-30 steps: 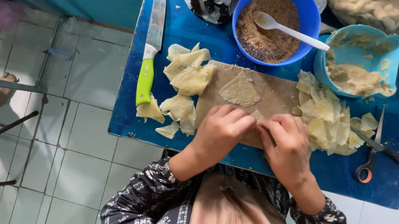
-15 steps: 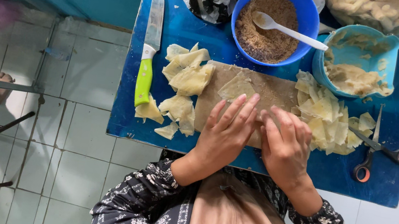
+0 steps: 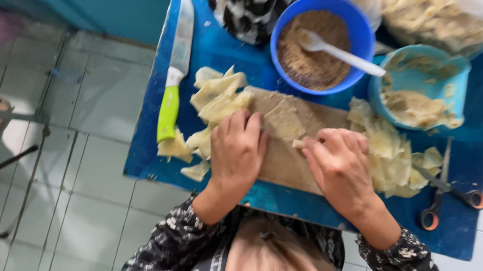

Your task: The person folds thin translucent pastry sheets on a cutting board, spooning brown sugar from a bowl onto some sheets and folding them over by hand, setting finished folded pieces aside on the table.

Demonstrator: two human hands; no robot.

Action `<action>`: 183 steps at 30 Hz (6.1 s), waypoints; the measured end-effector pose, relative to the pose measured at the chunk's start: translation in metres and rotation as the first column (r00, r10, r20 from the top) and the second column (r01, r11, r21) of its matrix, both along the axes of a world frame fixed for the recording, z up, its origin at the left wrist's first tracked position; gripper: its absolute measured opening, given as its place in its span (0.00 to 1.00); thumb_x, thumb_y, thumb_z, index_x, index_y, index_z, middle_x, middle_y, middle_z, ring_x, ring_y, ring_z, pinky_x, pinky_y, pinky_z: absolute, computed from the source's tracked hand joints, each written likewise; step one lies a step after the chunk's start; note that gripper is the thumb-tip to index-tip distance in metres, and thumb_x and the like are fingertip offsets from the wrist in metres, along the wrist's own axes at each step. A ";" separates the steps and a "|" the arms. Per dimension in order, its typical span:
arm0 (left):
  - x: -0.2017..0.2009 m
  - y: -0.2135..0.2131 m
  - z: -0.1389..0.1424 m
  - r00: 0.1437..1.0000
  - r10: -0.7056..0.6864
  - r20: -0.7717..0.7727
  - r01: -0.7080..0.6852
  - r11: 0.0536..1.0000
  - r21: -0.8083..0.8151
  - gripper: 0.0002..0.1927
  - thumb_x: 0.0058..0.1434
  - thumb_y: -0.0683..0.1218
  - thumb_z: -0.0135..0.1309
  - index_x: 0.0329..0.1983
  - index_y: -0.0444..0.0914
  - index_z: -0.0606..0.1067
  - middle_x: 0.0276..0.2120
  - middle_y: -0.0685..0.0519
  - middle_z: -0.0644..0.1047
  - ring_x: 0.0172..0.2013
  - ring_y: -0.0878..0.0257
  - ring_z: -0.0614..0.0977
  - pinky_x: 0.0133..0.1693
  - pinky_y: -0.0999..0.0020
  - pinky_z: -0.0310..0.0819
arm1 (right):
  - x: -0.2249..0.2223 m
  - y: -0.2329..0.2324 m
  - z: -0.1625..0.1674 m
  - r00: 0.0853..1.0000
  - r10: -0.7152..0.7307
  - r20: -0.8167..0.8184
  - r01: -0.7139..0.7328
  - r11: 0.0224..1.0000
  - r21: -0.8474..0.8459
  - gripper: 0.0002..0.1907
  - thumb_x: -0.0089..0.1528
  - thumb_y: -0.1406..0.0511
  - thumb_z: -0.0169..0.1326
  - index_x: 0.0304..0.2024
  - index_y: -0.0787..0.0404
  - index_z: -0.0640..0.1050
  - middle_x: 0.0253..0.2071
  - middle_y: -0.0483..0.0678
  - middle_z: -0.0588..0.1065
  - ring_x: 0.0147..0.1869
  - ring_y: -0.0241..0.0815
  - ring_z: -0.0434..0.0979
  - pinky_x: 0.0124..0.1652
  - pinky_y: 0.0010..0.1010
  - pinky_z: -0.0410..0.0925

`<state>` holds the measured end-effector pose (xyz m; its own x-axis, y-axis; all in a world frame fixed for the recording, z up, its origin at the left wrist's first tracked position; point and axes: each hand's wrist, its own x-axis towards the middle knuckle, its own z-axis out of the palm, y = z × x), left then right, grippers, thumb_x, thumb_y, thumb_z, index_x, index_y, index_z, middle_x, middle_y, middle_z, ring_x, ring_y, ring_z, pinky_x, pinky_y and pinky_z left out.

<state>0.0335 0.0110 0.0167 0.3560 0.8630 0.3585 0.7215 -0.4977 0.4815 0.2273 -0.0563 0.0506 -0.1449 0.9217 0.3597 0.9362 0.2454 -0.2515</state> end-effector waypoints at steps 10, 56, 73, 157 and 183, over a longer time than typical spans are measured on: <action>0.018 0.013 0.009 0.999 0.021 0.024 -0.020 0.999 -0.045 0.11 0.61 0.46 0.57 0.44 0.38 0.74 0.39 0.48 0.76 0.41 0.48 0.77 0.43 0.52 0.70 | 0.211 0.068 0.073 0.886 -0.398 0.239 0.231 0.824 0.517 0.01 0.71 0.72 0.51 0.44 0.65 0.74 0.42 0.56 0.71 0.49 0.56 0.73 0.49 0.42 0.64; 0.015 -0.010 0.000 0.874 -0.209 0.438 0.343 0.905 -0.253 0.20 0.63 0.36 0.54 0.58 0.36 0.69 0.39 0.42 0.77 0.39 0.45 0.81 0.41 0.55 0.75 | 0.015 -0.019 0.015 0.933 0.288 0.215 -0.266 0.956 -0.123 0.20 0.50 0.70 0.54 0.45 0.70 0.77 0.45 0.54 0.76 0.48 0.52 0.78 0.48 0.39 0.72; 0.012 -0.015 -0.006 0.870 -0.176 0.461 0.323 0.909 -0.262 0.19 0.63 0.36 0.56 0.57 0.36 0.70 0.37 0.45 0.78 0.37 0.50 0.82 0.40 0.59 0.76 | 0.012 -0.007 0.004 0.934 0.167 0.316 -0.145 0.985 -0.093 0.28 0.55 0.69 0.53 0.60 0.60 0.76 0.53 0.54 0.74 0.48 0.48 0.76 0.46 0.38 0.70; 0.012 -0.025 -0.003 0.979 -0.112 0.173 0.114 0.993 -0.002 0.07 0.61 0.43 0.58 0.36 0.38 0.71 0.32 0.47 0.71 0.35 0.49 0.76 0.37 0.55 0.72 | 0.044 -0.009 0.009 0.989 -0.145 -0.031 0.148 0.981 0.122 0.20 0.66 0.76 0.55 0.61 0.64 0.76 0.58 0.55 0.73 0.63 0.52 0.72 0.64 0.41 0.65; 0.005 -0.026 0.000 0.908 -0.228 0.352 0.237 0.971 0.017 0.13 0.64 0.38 0.56 0.51 0.38 0.72 0.37 0.48 0.76 0.37 0.49 0.79 0.39 0.57 0.74 | 0.057 0.114 0.008 0.470 -0.172 -0.866 0.165 0.981 -0.105 0.12 0.75 0.66 0.49 0.44 0.70 0.79 0.33 0.50 0.80 0.29 0.31 0.79 0.30 0.21 0.72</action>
<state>0.0389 -0.0148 0.0168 0.4039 0.7814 0.4758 0.3701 -0.6152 0.6961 0.2846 0.0581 0.0584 0.3956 0.8954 0.2043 0.2620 0.1032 -0.9595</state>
